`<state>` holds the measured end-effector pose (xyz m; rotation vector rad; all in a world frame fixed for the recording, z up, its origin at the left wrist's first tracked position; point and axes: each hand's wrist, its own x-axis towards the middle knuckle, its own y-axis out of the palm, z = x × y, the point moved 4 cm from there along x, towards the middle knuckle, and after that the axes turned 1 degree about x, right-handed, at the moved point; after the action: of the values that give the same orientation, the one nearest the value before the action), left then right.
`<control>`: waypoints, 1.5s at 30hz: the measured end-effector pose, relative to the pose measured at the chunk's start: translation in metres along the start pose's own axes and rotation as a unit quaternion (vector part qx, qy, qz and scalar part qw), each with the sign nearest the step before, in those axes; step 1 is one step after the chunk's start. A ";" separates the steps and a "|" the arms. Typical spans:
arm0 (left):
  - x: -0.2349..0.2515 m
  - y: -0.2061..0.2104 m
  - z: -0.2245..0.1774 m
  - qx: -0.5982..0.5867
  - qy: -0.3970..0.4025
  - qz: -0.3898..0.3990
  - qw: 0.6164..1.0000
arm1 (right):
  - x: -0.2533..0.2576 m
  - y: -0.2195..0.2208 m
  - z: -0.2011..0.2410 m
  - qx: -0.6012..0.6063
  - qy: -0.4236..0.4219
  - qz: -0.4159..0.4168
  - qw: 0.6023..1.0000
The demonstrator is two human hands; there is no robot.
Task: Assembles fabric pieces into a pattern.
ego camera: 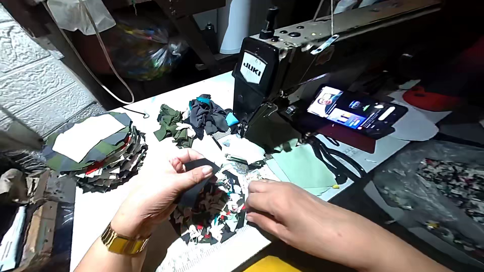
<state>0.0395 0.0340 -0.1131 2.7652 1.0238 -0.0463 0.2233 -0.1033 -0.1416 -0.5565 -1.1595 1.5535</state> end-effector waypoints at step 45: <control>0.002 0.032 0.021 -0.008 -0.042 0.094 0.995 | 0.019 -0.020 0.012 0.079 0.015 -0.304 0.949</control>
<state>0.0628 0.0072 -0.1281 2.8042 0.7368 -0.1247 0.2163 -0.0909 -0.1150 -0.0923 -1.0418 1.0820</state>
